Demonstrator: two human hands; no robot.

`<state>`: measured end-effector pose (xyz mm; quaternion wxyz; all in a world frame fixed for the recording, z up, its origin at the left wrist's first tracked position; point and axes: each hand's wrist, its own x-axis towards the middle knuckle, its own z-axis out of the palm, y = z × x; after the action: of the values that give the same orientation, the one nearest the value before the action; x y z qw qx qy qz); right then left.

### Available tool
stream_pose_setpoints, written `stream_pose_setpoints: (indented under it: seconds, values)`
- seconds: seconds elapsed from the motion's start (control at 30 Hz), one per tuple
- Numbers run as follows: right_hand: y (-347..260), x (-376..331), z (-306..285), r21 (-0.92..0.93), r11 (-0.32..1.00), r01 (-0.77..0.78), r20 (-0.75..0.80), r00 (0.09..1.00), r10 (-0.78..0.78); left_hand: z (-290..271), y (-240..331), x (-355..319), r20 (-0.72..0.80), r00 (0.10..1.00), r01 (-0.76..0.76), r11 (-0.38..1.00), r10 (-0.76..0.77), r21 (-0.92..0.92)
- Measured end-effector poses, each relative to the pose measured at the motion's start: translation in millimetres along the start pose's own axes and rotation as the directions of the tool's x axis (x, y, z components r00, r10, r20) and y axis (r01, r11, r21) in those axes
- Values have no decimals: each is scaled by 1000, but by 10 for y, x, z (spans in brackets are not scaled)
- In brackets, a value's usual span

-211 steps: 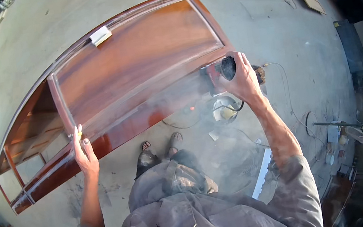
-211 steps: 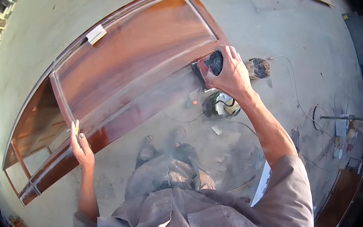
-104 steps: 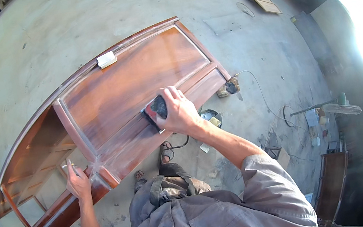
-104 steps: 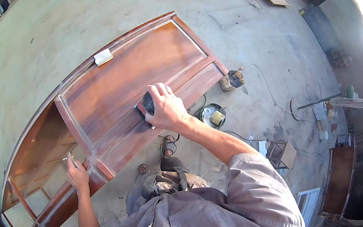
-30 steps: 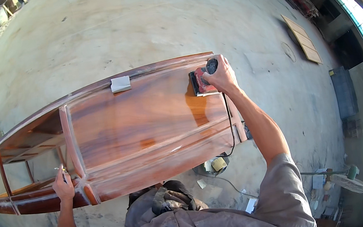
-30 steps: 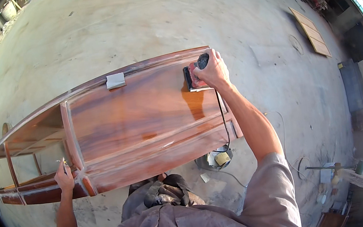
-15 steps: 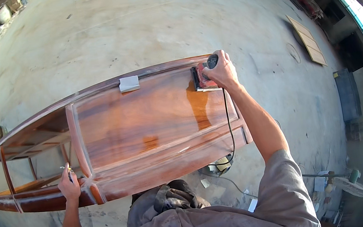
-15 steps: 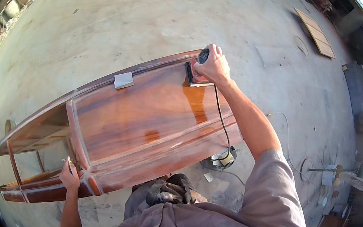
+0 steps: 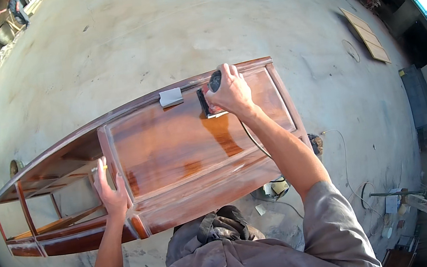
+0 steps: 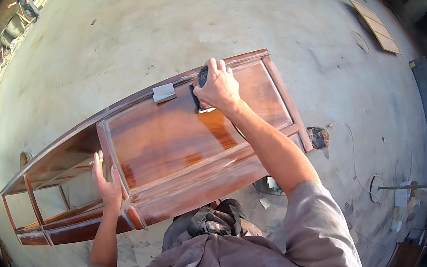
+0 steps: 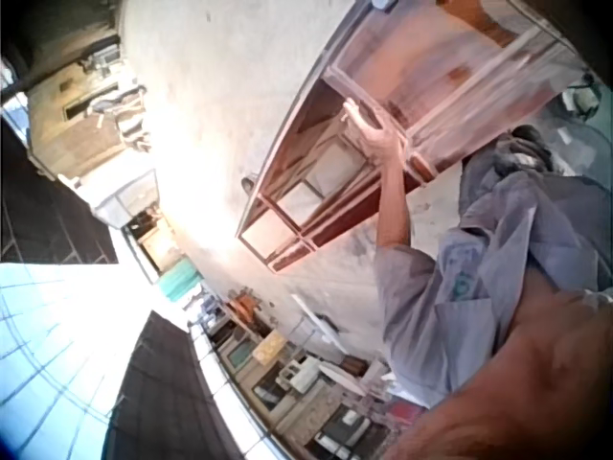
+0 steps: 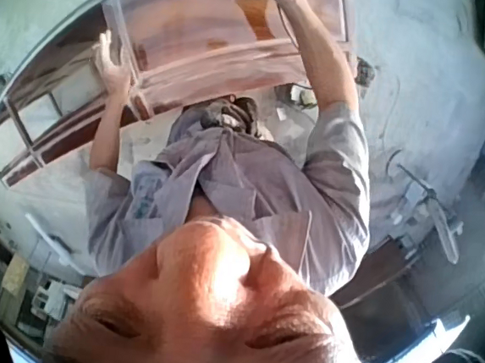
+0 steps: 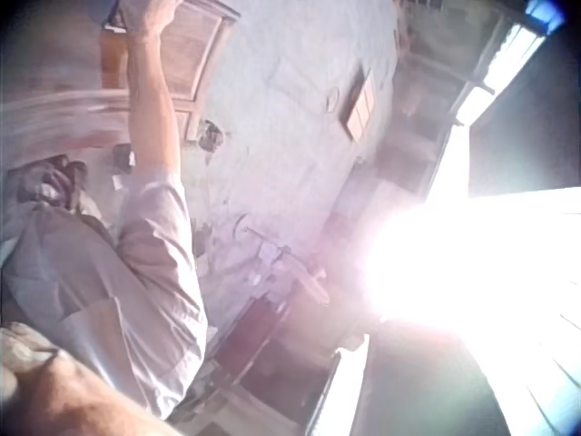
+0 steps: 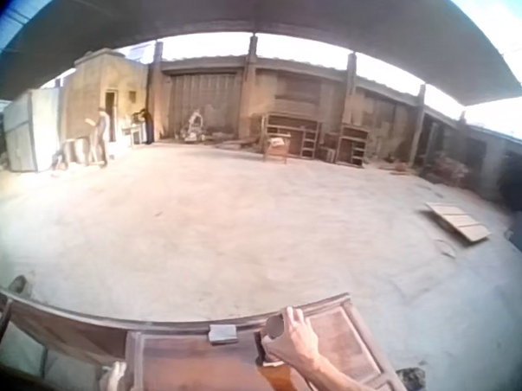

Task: The person sands a wooden cabinet frame using a sanding block and an electric sander. They wipe the surface with a cloth, flip the frame to access different sides, and continue sanding the edges and flat panels.

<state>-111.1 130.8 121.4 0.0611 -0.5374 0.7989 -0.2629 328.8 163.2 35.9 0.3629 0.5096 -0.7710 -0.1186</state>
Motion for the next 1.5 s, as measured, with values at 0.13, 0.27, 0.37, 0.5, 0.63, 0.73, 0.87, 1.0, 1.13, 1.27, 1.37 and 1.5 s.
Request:
stream_pose_setpoints:
  seconds: [0.13, 0.27, 0.37, 0.5, 0.63, 0.73, 0.87, 1.0, 1.13, 1.27, 1.37, 1.5]
  values:
    - [-325, -40, 101, 22, 999, 24, 83, 996, -26, 762, 918, 948, 107, 978, -158, 969, 180, -190]
    - [-121, 41, -52, 19, 1000, 22, 97, 995, -24, 1491, 846, 1260, 129, 934, -327, 942, 334, -75]
    - [410, 183, -304, -11, 999, -43, 23, 999, 43, 1686, 841, 1468, 158, 921, -343, 933, 356, -106]
    - [1051, 410, -625, -72, 990, -122, -41, 992, 120, 1745, 834, 1563, 95, 926, -344, 920, 366, -187]
    - [1189, 423, -695, -66, 979, -192, -39, 981, 190, 1561, 893, 1314, 3, 962, -264, 927, 275, -265]
    - [1269, 296, -815, -77, 980, -186, -76, 981, 180, 1079, 976, 1032, -56, 975, -224, 954, 217, -200]
    - [1358, -234, -900, -77, 990, -116, -47, 993, 113, 378, 33, 445, -159, 979, -135, 989, 124, -62]
    - [1273, -645, -988, -58, 990, -130, -21, 991, 129, -189, -659, -341, -189, 975, 128, 990, -115, 56]
    - [1065, -816, -867, -57, 983, -177, -74, 982, 172, -474, -721, -666, -117, 951, 295, 952, -285, 78]
    - [209, -1026, -367, 36, 989, -141, -35, 989, 142, -571, -997, -840, -63, 944, 329, 939, -325, 96]
    - [-403, -1207, -48, 56, 998, -37, 48, 998, 35, -556, -1052, -842, -30, 939, 345, 933, -344, 100]
    - [-544, -1259, -50, 74, 997, -8, 136, 991, -2, -523, -1173, -866, -25, 955, 296, 947, -295, 125]
